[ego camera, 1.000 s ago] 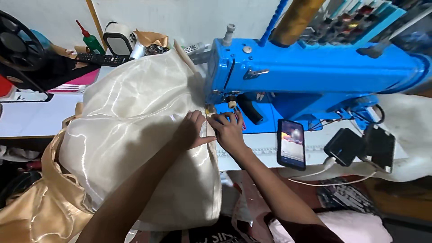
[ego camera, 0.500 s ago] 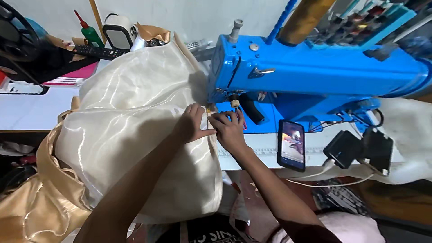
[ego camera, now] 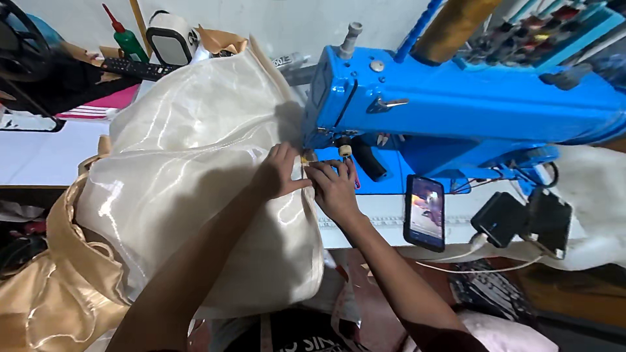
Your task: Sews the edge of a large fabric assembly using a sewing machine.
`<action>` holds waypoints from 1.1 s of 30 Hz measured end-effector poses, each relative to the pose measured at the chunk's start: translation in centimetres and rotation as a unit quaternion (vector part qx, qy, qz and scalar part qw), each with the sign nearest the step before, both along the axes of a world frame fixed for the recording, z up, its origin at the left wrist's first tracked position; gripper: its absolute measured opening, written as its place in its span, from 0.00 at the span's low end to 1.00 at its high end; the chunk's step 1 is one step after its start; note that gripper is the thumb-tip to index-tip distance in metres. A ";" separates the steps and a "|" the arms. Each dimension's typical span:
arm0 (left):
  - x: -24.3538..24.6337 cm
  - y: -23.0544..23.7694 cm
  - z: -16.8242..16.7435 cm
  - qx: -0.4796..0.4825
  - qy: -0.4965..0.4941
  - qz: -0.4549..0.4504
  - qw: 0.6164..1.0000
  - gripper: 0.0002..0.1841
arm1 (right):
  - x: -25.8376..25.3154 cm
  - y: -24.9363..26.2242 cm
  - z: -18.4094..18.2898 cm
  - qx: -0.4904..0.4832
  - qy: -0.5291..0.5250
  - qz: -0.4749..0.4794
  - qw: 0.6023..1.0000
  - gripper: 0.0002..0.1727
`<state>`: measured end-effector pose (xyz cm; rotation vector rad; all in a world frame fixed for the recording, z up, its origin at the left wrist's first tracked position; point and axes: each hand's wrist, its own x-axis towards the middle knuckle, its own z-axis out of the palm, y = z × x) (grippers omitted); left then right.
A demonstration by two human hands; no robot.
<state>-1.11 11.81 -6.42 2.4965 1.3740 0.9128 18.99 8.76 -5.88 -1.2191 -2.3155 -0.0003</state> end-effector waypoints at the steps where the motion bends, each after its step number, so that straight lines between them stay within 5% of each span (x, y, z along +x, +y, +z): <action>1: 0.0 0.1 0.0 -0.002 0.004 0.000 1.000 0.39 | 0.0 0.0 0.0 0.001 -0.005 0.000 1.000 0.18; 22: 0.5 1.8 3.0 -0.167 0.099 0.058 0.979 0.44 | -0.5 0.3 0.4 -0.038 0.000 -0.020 0.999 0.19; 28: 4.3 -5.9 5.3 -0.186 0.034 0.173 0.966 0.32 | -0.4 0.2 0.6 -0.063 0.013 -0.011 0.998 0.23; 33: 3.9 -8.5 3.4 -0.155 -0.027 0.120 0.980 0.28 | 0.0 0.3 0.3 -0.054 0.018 -0.003 0.998 0.24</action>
